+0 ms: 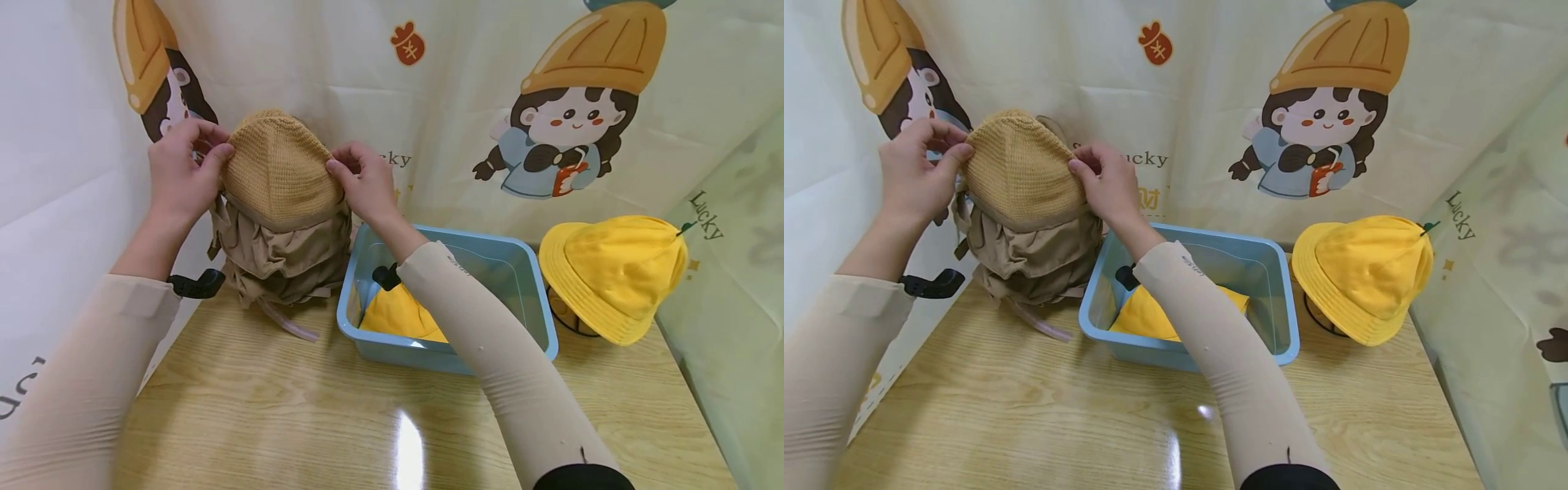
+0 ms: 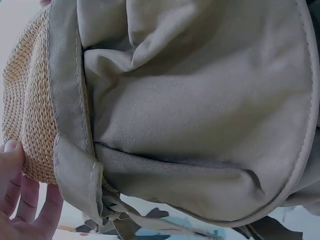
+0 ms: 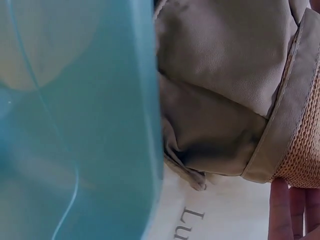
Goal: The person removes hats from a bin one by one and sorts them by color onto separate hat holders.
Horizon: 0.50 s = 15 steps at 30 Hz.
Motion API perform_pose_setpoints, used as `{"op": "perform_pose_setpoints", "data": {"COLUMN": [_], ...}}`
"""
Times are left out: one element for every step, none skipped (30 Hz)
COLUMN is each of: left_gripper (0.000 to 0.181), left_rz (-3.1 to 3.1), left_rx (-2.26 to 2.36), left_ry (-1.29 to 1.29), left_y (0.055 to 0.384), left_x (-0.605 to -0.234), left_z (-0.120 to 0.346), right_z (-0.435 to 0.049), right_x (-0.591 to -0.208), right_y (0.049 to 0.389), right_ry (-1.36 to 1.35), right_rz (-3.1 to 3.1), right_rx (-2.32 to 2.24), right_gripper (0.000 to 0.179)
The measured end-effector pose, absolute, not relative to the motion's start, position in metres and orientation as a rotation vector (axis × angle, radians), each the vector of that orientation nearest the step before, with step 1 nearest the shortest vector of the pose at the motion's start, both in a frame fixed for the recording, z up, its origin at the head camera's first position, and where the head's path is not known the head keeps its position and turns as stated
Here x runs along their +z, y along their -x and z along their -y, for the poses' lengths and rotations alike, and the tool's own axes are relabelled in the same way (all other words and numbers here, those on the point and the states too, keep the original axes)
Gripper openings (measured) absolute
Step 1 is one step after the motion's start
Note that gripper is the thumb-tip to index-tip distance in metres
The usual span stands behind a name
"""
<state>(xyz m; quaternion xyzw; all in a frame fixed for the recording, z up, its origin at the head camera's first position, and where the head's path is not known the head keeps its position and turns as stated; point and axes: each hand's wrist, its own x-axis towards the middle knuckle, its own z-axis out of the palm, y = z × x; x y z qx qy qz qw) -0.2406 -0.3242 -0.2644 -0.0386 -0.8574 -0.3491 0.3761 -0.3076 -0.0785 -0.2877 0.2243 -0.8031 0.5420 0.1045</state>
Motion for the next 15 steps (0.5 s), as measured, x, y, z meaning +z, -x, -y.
{"op": "perform_pose_setpoints", "data": {"left_gripper": [0.022, 0.022, 0.023, 0.023, 0.023, 0.024, 0.024, 0.024, 0.023, 0.023, 0.023, 0.022, 0.022, 0.022, 0.021], "left_rz": [2.207, 2.221, 2.234, 2.242, 2.246, 2.249, 2.251, 2.249, 2.243, 2.236, 2.233, 2.231, 2.229, 2.227, 2.227], "left_rx": [-0.898, -0.904, -0.908, -0.907, -0.905, -0.909, -0.910, -0.906, -0.903, -0.901, -0.898, -0.895, -0.891, -0.884, -0.879], "left_ry": [0.090, 0.081, 0.070, 0.066, 0.063, 0.058, 0.058, 0.058, 0.061, 0.068, 0.068, 0.071, 0.075, 0.079, 0.081], "left_y": [0.241, 0.242, 0.242, 0.243, 0.243, 0.244, 0.243, 0.244, 0.244, 0.244, 0.244, 0.244, 0.245, 0.245, 0.246], "left_x": [-0.266, -0.268, -0.269, -0.271, -0.273, -0.275, -0.276, -0.278, -0.279, -0.280, -0.281, -0.282, -0.282, -0.283, -0.284], "left_z": [0.325, 0.325, 0.325, 0.325, 0.325, 0.325, 0.326, 0.326, 0.326, 0.327, 0.327, 0.328, 0.328, 0.328, 0.329], "right_z": [0.078, 0.078, 0.078, 0.078, 0.078, 0.078, 0.078, 0.079, 0.079, 0.079, 0.080, 0.080, 0.080, 0.081, 0.080], "right_x": [-0.289, -0.291, -0.293, -0.294, -0.296, -0.297, -0.298, -0.300, -0.300, -0.301, -0.301, -0.301, -0.301, -0.302, -0.301], "right_y": [0.308, 0.309, 0.309, 0.310, 0.310, 0.311, 0.311, 0.311, 0.311, 0.311, 0.311, 0.311, 0.311, 0.311, 0.310], "right_ry": [-0.661, -0.663, -0.663, -0.662, -0.663, -0.661, -0.660, -0.663, -0.664, -0.666, -0.667, -0.666, -0.663, -0.665, -0.664], "right_rz": [2.375, 2.380, 2.388, 2.398, 2.407, 2.417, 2.423, 2.428, 2.433, 2.437, 2.441, 2.446, 2.454, 2.460, 2.468], "right_rx": [1.592, 1.586, 1.578, 1.574, 1.569, 1.563, 1.556, 1.545, 1.533, 1.525, 1.514, 1.506, 1.503, 1.497, 1.496], "right_gripper": [0.013, 0.013, 0.013, 0.013, 0.013, 0.013, 0.013, 0.014, 0.014, 0.014, 0.014, 0.015, 0.015, 0.015, 0.015]}}
